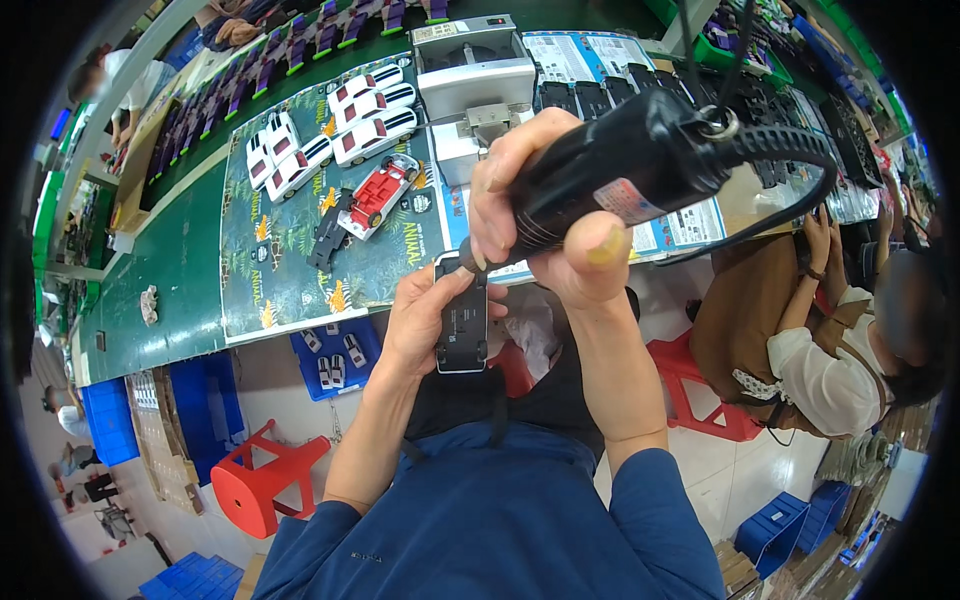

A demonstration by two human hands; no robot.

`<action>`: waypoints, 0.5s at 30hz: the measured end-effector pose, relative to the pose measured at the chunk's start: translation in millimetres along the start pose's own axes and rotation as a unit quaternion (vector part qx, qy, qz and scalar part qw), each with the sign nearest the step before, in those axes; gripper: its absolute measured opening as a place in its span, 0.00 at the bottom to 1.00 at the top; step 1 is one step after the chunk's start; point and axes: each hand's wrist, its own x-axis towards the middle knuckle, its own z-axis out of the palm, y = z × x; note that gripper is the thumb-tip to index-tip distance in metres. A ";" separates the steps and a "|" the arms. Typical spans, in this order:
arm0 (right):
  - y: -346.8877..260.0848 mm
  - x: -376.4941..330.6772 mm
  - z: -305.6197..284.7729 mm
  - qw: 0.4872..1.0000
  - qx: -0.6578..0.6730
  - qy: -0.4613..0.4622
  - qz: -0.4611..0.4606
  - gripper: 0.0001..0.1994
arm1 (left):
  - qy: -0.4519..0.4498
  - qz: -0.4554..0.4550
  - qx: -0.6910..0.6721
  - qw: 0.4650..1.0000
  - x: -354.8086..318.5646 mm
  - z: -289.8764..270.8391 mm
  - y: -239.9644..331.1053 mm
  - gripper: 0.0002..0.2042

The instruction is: Assembling small plastic toy cars using an electric screwdriver on a factory production line.

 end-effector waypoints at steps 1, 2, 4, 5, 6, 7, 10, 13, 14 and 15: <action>1.8 1.6 -1.6 0.999 0.014 -0.018 -0.031 0.42 | -0.004 0.001 -0.003 1.000 0.0 0.4 -0.6 0.11; 0.4 1.5 -0.8 0.999 0.014 -0.019 -0.031 0.42 | -0.008 0.002 -0.005 1.000 -0.1 0.7 -1.0 0.11; -3.6 0.5 1.4 0.998 0.051 -0.014 -0.022 0.39 | -0.009 0.004 -0.008 1.000 -0.7 1.4 -0.7 0.11; -3.6 0.4 1.5 0.998 0.051 -0.015 -0.022 0.39 | -0.010 0.006 -0.011 1.000 -1.0 1.7 -0.6 0.11; -3.3 0.3 1.4 0.999 0.046 -0.016 -0.019 0.39 | -0.010 0.006 -0.011 1.000 -1.2 1.5 -0.6 0.11; -3.0 0.2 1.2 0.999 0.041 -0.017 -0.016 0.39 | -0.012 0.005 -0.009 1.000 -1.2 1.2 -0.3 0.11; 3.4 0.4 -2.5 0.999 0.023 -0.027 -0.034 0.42 | -0.016 0.007 -0.005 1.000 -1.6 0.7 -0.4 0.11; 2.8 -0.4 -1.5 0.999 0.025 -0.018 -0.032 0.41 | -0.018 0.020 0.004 1.000 -2.8 1.9 -1.7 0.11; 2.5 -0.6 -1.0 0.999 0.025 -0.018 -0.032 0.41 | -0.017 0.030 0.012 0.999 -3.1 2.4 -2.3 0.12; 1.9 -0.5 -0.4 0.999 0.025 -0.017 -0.032 0.41 | -0.017 0.030 0.012 0.999 -3.5 1.8 -2.2 0.12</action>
